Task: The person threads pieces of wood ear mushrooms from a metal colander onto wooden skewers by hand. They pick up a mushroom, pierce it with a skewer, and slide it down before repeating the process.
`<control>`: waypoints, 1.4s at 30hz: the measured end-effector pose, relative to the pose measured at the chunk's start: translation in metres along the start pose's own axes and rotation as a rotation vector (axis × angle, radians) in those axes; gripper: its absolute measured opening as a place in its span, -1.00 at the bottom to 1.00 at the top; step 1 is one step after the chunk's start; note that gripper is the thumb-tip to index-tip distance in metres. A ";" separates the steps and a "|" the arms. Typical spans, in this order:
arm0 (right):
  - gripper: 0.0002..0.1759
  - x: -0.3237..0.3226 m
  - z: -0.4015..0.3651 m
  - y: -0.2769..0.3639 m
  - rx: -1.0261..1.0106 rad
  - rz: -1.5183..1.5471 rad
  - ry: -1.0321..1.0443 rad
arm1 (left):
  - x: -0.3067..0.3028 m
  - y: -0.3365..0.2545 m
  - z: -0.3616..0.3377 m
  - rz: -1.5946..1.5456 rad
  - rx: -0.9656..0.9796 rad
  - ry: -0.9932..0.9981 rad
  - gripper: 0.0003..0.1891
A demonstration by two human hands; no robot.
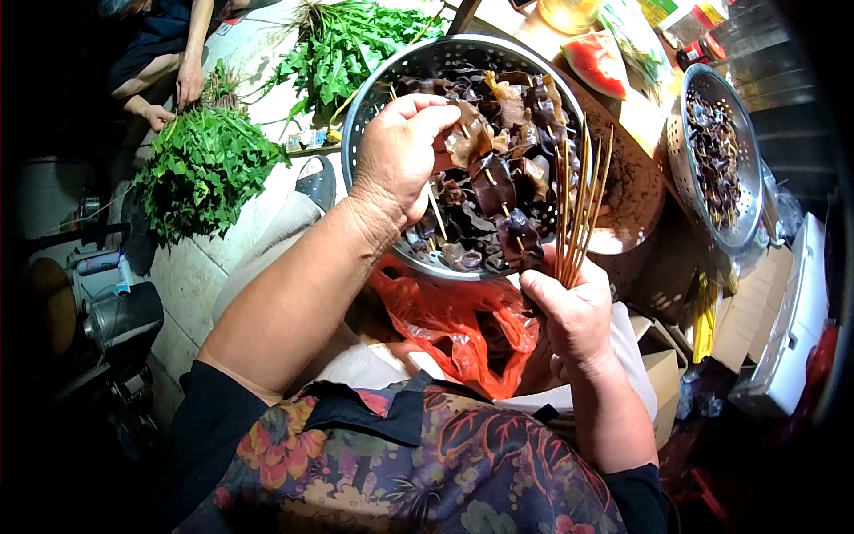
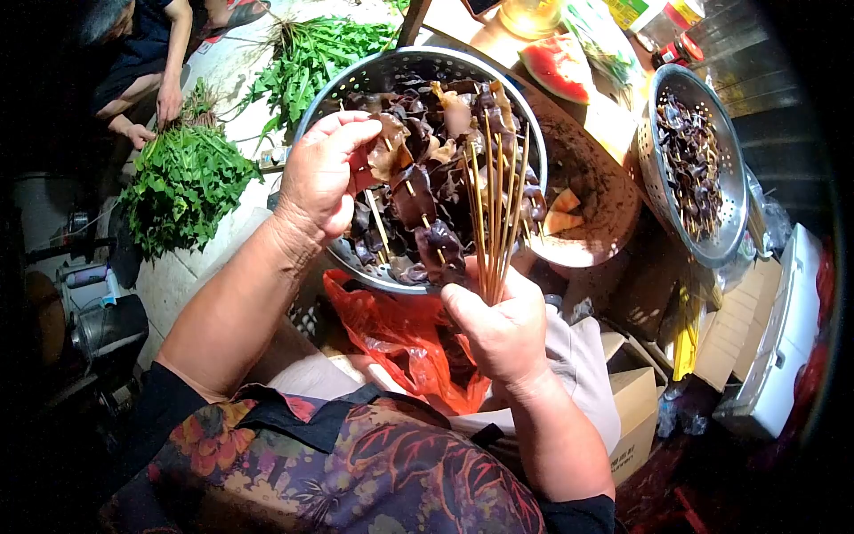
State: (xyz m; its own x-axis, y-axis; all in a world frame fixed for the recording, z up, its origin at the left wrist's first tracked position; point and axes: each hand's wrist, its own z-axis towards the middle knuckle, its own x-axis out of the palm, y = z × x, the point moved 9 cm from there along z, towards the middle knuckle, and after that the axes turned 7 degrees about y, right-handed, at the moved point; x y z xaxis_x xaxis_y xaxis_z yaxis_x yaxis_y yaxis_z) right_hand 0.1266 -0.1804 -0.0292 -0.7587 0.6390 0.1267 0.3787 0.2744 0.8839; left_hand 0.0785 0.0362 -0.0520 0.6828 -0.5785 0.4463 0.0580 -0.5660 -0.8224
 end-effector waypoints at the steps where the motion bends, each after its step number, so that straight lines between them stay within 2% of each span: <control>1: -0.73 0.000 0.000 0.000 0.001 0.000 0.001 | -0.002 0.000 0.000 0.000 -0.001 -0.001 -0.87; 7: -0.75 0.007 0.000 0.003 0.012 0.022 0.050 | -0.007 -0.002 0.003 -0.006 -0.022 -0.013 -0.89; 11: -0.77 0.008 -0.001 0.003 0.007 0.018 0.051 | -0.009 0.004 0.008 -0.096 -0.127 0.067 -0.86; 14: -0.77 0.006 -0.001 0.004 0.008 0.023 0.047 | 0.001 0.015 0.003 -0.088 -0.290 0.118 -0.77; 22: -0.78 0.004 0.000 0.005 -0.021 0.050 0.023 | 0.010 0.015 -0.003 -0.093 -0.265 0.141 -0.74; 24: -0.79 0.002 -0.001 0.005 -0.031 0.115 0.007 | 0.018 0.012 -0.002 -0.100 -0.184 0.214 -0.62; 25: -0.79 0.001 -0.001 0.007 -0.036 0.110 0.003 | 0.024 0.012 -0.006 -0.093 -0.162 0.237 -0.49; 27: -0.78 0.002 -0.001 0.006 -0.017 0.100 0.011 | 0.026 0.008 -0.008 -0.081 -0.090 0.221 -0.47; 33: -0.79 0.001 0.000 0.002 -0.016 0.102 0.010 | 0.028 0.005 -0.013 0.053 -0.098 0.232 -0.48; 39: -0.75 0.003 0.001 0.007 -0.065 0.064 0.048 | 0.026 0.005 -0.012 0.061 -0.120 0.213 -0.50; 42: -0.76 0.002 0.001 0.007 -0.067 0.046 0.034 | 0.024 0.022 -0.011 0.036 -0.227 0.235 -0.63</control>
State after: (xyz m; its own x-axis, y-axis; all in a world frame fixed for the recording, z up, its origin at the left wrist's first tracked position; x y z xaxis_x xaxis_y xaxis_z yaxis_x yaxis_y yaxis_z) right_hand 0.1287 -0.1764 -0.0231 -0.7594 0.6246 0.1819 0.3781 0.1962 0.9047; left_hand 0.0885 0.0032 -0.0555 0.4928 -0.7053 0.5097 -0.1451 -0.6441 -0.7510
